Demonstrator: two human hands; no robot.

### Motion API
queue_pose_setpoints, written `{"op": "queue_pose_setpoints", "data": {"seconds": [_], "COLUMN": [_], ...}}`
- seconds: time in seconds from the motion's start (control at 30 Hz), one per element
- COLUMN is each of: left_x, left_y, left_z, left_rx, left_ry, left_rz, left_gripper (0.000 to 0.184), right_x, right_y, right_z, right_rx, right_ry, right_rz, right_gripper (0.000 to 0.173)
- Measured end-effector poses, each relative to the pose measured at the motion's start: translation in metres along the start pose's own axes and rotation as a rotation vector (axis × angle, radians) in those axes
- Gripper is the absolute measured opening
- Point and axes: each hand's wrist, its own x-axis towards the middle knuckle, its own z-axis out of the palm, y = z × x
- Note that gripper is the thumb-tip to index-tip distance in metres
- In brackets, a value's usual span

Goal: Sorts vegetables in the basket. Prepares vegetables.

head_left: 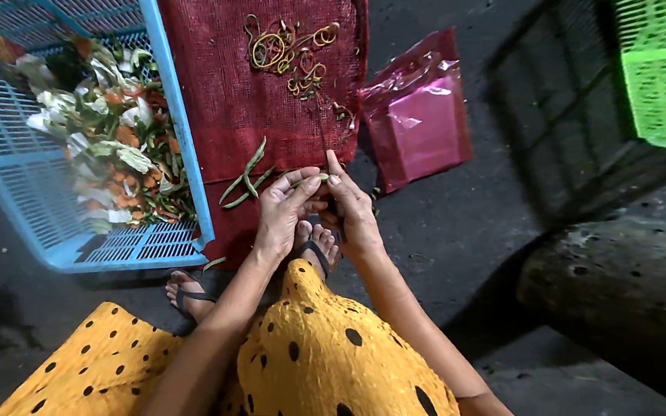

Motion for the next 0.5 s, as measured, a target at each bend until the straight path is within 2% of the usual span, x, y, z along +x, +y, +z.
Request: {"op": "queue_pose_setpoints", "data": {"seconds": [0.2, 0.5], "left_x": [-0.0002, -0.0003], "left_y": [-0.0002, 0.0037], "left_z": [-0.004, -0.0102], "left_rx": [0.119, 0.114], "left_ry": [-0.094, -0.111], "left_rz": [0.086, 0.038], "left_gripper": [0.02, 0.021], "right_x": [0.0011, -0.0006], "right_y": [-0.0031, -0.0093], "right_z": [-0.0008, -0.0012], "right_rx": [0.096, 0.125], "right_ry": [-0.019, -0.051], "right_rz": [0.111, 0.177], "right_gripper": [0.049, 0.045]}}
